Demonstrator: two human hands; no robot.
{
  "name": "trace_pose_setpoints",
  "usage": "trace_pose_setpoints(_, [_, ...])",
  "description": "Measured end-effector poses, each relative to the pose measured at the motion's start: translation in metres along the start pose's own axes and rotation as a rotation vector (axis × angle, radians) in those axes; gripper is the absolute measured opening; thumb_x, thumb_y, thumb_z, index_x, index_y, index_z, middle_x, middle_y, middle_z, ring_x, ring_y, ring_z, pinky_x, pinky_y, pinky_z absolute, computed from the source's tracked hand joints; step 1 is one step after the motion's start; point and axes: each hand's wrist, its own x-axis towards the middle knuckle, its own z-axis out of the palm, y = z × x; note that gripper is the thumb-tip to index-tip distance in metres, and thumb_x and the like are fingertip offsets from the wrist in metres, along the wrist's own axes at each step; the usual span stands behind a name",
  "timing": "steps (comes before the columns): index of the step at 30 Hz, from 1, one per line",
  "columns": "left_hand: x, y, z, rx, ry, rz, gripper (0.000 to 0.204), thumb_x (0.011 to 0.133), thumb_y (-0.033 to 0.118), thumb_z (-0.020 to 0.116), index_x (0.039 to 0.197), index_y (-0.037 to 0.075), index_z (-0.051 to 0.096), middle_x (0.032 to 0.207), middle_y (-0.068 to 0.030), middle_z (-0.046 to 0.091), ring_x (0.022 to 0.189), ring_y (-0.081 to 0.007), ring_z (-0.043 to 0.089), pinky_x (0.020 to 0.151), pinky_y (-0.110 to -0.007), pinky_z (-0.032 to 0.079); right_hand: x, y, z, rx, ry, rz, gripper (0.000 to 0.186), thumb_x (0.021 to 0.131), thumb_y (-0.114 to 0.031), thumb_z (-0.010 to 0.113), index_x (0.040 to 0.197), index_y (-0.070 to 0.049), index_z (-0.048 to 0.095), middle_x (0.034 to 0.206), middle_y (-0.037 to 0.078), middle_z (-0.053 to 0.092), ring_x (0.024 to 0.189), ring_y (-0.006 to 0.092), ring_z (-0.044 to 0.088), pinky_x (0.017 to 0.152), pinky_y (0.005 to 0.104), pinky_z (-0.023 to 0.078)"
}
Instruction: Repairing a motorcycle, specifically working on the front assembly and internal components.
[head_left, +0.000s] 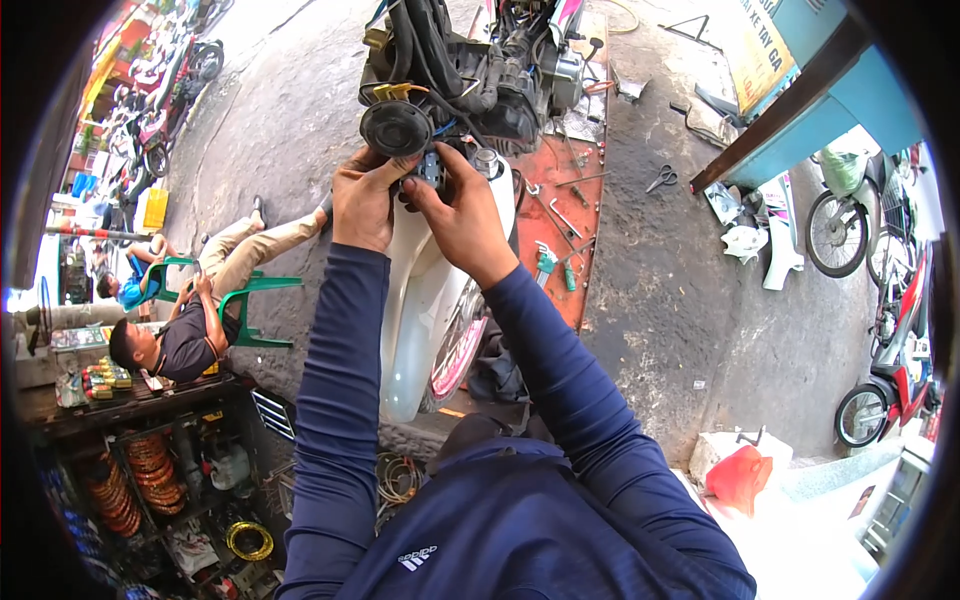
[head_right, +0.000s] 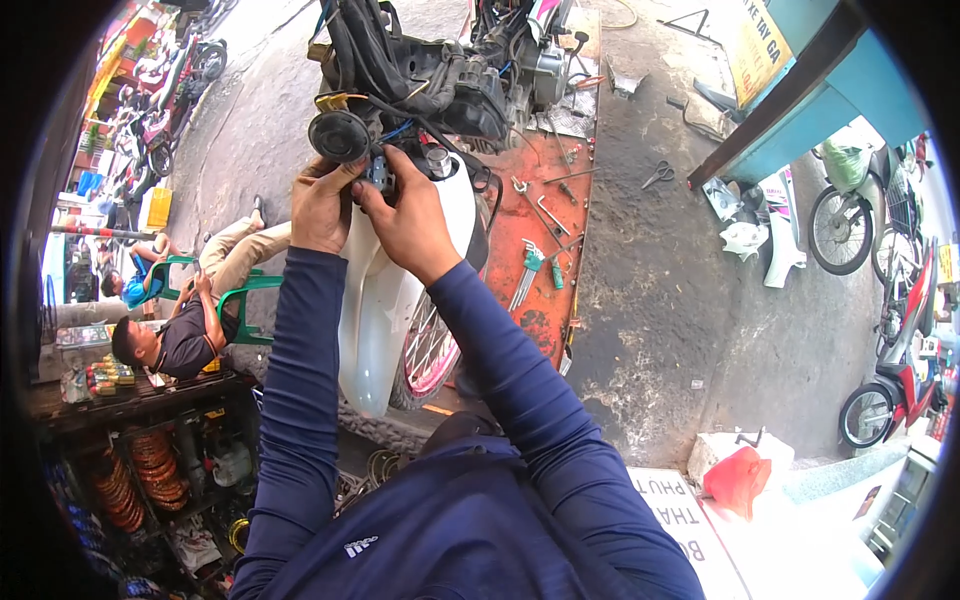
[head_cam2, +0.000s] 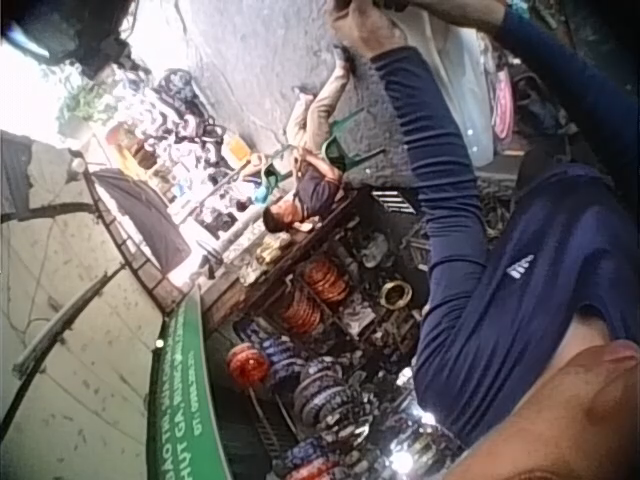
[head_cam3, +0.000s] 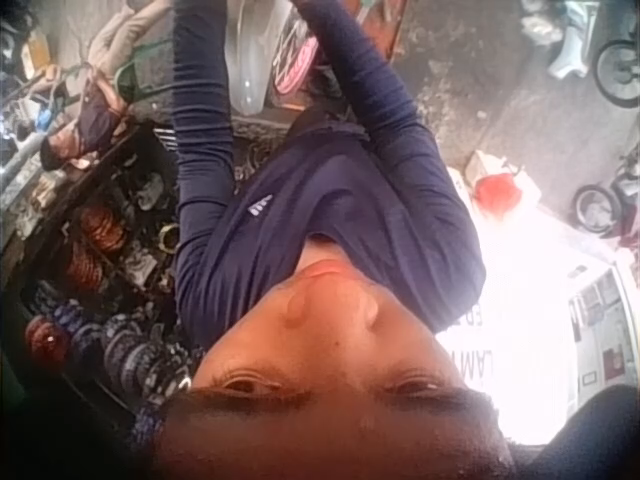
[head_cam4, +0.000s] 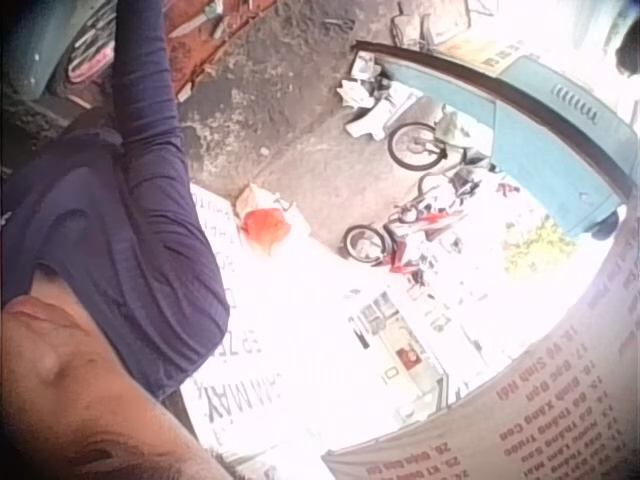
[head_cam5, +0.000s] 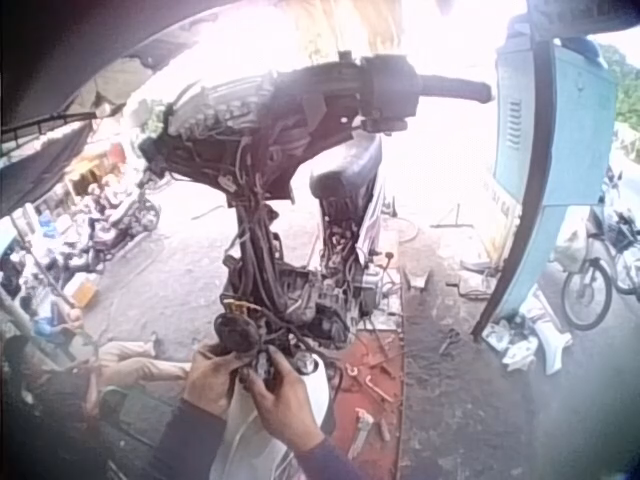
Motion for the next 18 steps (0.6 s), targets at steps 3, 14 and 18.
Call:
trace_pose_setpoints(3, [0.000,0.001,-0.001,0.001,0.007,-0.005,0.029,0.076,0.000,0.075,0.104,-0.001,0.068,0.095,-0.0069,0.069,0.079,-0.0135,0.064,0.070,-0.025,0.051,0.000,0.000,0.001,0.038,-0.005,-0.023,0.052,0.084,-0.013,0.069,0.125,0.012,0.048,0.095,0.021,0.066,0.080,0.0191,0.065,0.071,0.0303,0.051])
trace_pose_setpoints(14, [0.008,0.028,-0.018,0.291,-0.144,-0.056,0.021,0.078,0.006,0.075,0.098,0.000,0.070,0.085,-0.0043,0.069,0.071,-0.0107,0.063,0.065,-0.025,0.053,0.001,-0.030,-0.004,0.086,-0.150,0.160,0.032,0.084,-0.020,0.074,0.097,0.005,0.059,0.069,0.008,0.064,0.058,0.0123,0.064,0.052,0.0260,0.050])
trace_pose_setpoints(18, [0.011,0.042,-0.015,0.529,-0.166,-0.009,0.018,0.077,0.008,0.076,0.093,0.001,0.071,0.080,-0.0052,0.070,0.069,-0.0114,0.064,0.063,-0.027,0.053,0.001,-0.032,-0.002,0.088,-0.146,0.188,0.032,0.085,-0.022,0.074,0.096,0.005,0.059,0.068,0.008,0.063,0.057,0.0127,0.064,0.051,0.0263,0.051])
